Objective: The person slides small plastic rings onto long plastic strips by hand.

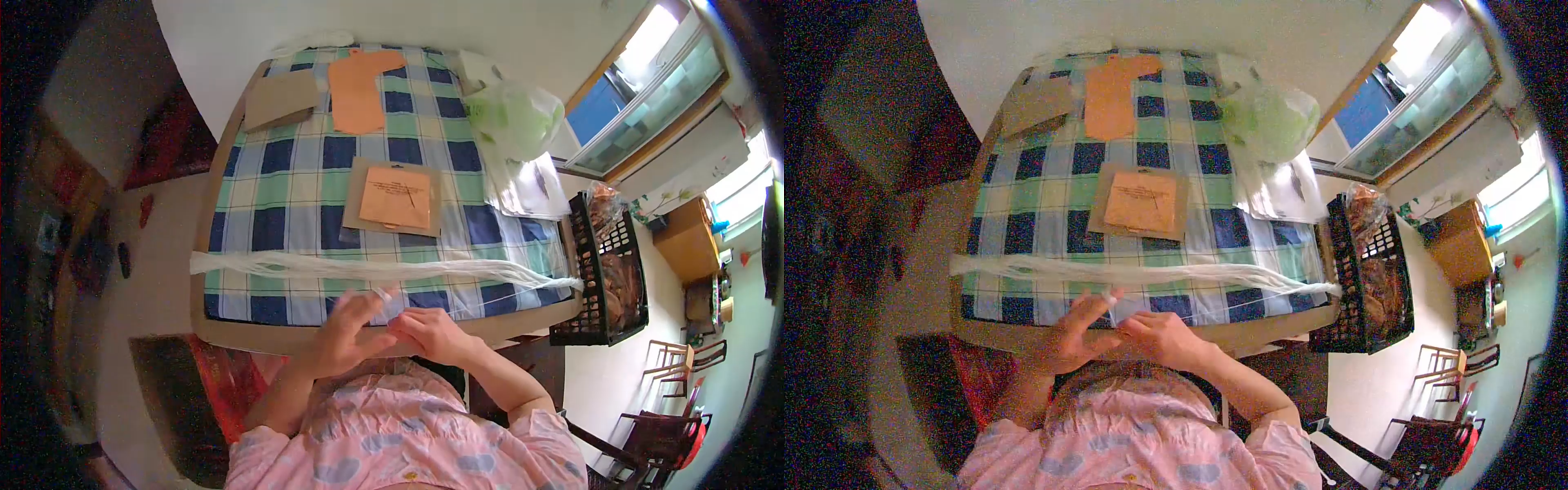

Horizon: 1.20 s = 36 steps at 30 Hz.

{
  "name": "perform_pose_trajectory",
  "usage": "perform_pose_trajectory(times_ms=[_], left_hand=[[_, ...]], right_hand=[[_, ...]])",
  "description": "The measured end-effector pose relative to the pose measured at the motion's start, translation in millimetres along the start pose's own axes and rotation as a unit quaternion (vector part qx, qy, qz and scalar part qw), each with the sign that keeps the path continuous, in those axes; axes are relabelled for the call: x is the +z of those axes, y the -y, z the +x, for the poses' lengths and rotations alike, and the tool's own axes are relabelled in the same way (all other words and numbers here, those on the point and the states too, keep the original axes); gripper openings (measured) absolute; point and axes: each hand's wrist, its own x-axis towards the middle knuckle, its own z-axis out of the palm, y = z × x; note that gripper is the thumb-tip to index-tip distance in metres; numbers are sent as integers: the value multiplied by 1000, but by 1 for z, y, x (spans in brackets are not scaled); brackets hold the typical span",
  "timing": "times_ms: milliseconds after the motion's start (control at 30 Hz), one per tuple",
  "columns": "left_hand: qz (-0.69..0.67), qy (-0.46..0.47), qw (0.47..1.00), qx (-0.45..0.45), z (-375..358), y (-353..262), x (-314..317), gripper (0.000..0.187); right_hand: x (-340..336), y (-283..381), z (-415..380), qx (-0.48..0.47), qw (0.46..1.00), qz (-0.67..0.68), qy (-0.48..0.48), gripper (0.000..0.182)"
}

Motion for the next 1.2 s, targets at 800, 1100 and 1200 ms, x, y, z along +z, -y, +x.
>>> perform_pose_trajectory(times_ms=[800, 1100, 1200], left_hand=[[-114, 194, 971, -79, -9, 10, -22, 40], [-13, 0, 984, -180, 0, 13, 5, 25], [-229, -136, 957, -118, 7, 11, 9, 25]], right_hand=[[-2, -5, 1, 108, 979, 89, -151, 14], [16, -5, 12, 159, 974, 67, -148, 12], [35, -5, 2, 187, 955, 178, -146, 12]])
